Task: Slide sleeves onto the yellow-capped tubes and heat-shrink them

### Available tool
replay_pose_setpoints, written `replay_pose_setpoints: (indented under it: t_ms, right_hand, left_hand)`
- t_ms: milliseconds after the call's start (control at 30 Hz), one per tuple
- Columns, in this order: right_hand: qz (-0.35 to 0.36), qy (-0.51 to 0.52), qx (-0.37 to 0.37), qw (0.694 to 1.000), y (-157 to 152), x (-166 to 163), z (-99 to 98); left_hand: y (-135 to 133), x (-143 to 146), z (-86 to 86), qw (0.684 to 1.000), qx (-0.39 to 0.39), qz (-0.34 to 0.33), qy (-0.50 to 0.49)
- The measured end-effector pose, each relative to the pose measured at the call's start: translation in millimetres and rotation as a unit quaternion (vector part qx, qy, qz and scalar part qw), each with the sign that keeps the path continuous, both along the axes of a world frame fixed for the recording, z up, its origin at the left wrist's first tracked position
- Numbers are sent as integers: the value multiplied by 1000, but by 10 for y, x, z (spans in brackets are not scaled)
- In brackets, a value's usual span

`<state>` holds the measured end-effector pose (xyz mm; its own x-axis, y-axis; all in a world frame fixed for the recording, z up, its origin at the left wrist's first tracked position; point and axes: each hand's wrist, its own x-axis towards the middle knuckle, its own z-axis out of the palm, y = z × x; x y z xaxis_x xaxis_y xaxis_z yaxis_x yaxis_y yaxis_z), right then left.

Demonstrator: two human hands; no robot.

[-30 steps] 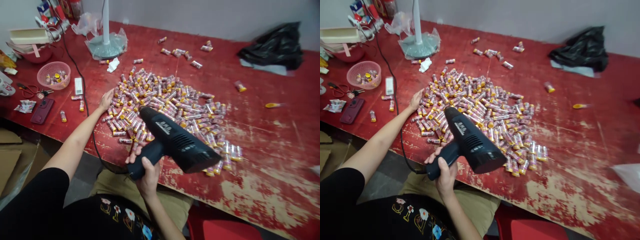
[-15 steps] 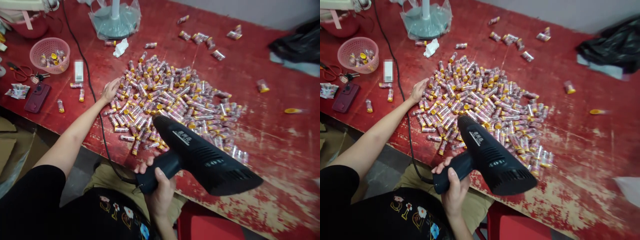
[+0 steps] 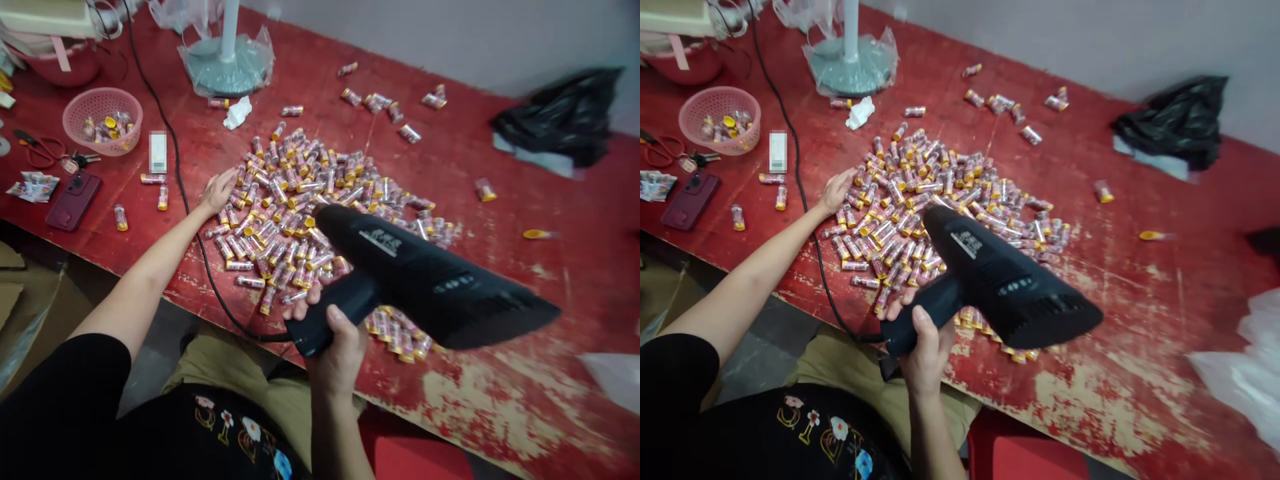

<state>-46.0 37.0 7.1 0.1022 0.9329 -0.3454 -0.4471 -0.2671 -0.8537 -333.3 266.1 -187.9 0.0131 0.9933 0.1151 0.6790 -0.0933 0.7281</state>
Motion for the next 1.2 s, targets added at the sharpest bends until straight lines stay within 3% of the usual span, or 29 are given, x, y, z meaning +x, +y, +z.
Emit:
replay_pose_setpoints:
  t_ms: [200,300,400,533,633,733,867,933,1033,1133,1200]
  right_hand:
    - [102,54,12,993,962,-228,-73]
    - [101,52,25,993,1173,-301,-85]
    - [78,28,17,996,918,-202,7]
    - [44,-42,-48,997,69,42,138]
    - [0,-69,-75,995,-383,80,76]
    - [-37,-53,-38,997,-369,6,-22]
    - [-20,39,63,997,147,-112,126]
    - [12,94,84,992,478,-190,277]
    - [64,149,104,981,983,-381,382]
    - [158,202,110,960,1446,-678,264]
    - [223,236,88,942,1699,-927,116]
  left_hand:
    - [-82,6,92,1000,-5,4,17]
    - [-89,2,100,1000,-7,8,20]
    - [-83,2,91,1000,-2,9,22]
    - [-81,-11,73,1000,14,8,10]
    - [-74,-30,58,1000,21,4,-2]
    - [-40,-25,65,999,26,11,-24]
    - [-73,3,226,993,20,89,-72]
    - [-239,-32,391,989,40,117,-78]
    - [-770,-205,676,987,83,119,-72]
    - [-1505,-508,875,989,77,123,-28]
    - [-1951,-742,911,988,59,145,0]
